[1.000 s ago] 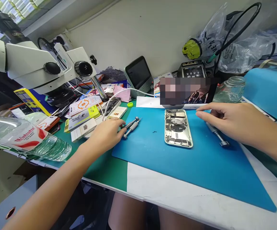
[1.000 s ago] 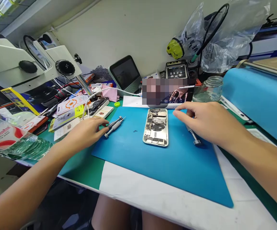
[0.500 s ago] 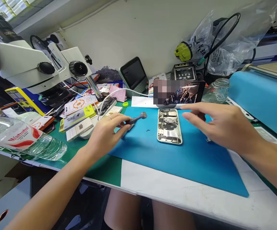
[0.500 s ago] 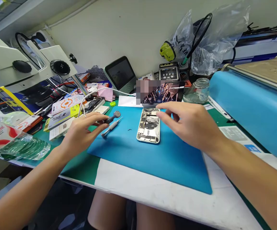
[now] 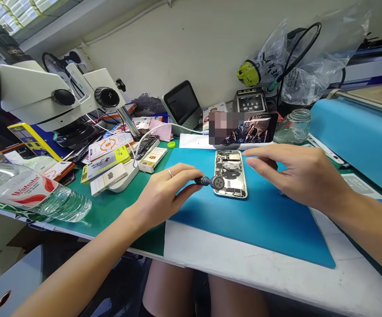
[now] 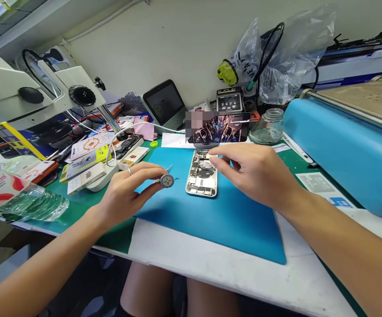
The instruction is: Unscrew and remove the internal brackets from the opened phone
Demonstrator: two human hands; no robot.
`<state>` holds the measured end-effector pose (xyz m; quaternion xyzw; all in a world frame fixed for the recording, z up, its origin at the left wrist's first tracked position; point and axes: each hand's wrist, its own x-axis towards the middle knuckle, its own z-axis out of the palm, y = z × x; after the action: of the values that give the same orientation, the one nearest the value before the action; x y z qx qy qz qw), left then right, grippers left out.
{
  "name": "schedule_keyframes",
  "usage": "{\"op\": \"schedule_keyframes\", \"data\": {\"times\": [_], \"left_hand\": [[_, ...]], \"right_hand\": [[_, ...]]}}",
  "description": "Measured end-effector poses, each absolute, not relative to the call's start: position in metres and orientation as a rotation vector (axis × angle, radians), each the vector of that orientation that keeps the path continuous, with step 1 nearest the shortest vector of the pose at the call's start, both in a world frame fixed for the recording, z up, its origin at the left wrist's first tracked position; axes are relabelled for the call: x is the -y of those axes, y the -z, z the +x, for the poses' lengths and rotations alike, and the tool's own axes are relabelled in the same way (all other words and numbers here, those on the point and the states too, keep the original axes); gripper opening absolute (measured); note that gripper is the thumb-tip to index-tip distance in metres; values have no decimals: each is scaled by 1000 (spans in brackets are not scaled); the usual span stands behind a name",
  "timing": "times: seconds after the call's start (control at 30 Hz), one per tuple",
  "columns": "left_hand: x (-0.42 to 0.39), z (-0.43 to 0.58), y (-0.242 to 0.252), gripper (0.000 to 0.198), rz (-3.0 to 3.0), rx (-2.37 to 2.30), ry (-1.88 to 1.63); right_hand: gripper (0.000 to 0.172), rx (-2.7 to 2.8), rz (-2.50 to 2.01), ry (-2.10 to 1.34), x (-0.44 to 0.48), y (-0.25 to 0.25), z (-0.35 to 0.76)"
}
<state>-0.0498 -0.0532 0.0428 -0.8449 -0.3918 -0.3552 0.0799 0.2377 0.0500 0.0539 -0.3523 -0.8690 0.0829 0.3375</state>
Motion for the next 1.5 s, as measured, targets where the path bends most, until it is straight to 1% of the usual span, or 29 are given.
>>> {"op": "schedule_keyframes", "data": {"times": [0.27, 0.43, 0.6, 0.63, 0.7, 0.8, 0.9, 0.97, 1.07, 1.13, 1.3, 1.37, 1.5], "left_hand": [[53, -47, -39, 14, -2554, 1164, 958], [57, -57, -48, 16, -2507, 1216, 879], [60, -86, -60, 14, -2396, 1563, 738], [61, -91, -59, 16, -2382, 1645, 690], [61, -97, -55, 22, -2362, 1791, 588], [61, -96, -46, 31, -2348, 1960, 446], [59, -88, -42, 33, -2331, 2072, 323], [58, -82, -43, 32, -2303, 2124, 245], [57, -76, -46, 29, -2257, 2169, 145], [57, -73, -47, 28, -2246, 2183, 95], [56, -70, -46, 43, -2236, 2206, 41], [57, -68, -45, 46, -2221, 2193, 48], [66, -49, -44, 52, -2283, 2050, 112]], "right_hand": [[40, 2264, -999, -233, -49, -54, 238], [46, 2297, -1241, -178, -56, -63, 245], [30, 2530, -1526, -246, -77, -62, 260], [29, 2564, -1566, -259, -80, -60, 262], [31, 2615, -1610, -278, -83, -56, 265], [38, 2679, -1600, -314, -83, -53, 263], [39, 2723, -1578, -333, -83, -54, 259], [35, 2738, -1576, -329, -84, -54, 258], [24, 2728, -1572, -311, -88, -51, 258], [21, 2709, -1559, -303, -90, -47, 259], [21, 2664, -1544, -295, -92, -42, 260], [20, 2664, -1553, -301, -91, -44, 259], [21, 2685, -1569, -294, -90, -46, 258]]}}
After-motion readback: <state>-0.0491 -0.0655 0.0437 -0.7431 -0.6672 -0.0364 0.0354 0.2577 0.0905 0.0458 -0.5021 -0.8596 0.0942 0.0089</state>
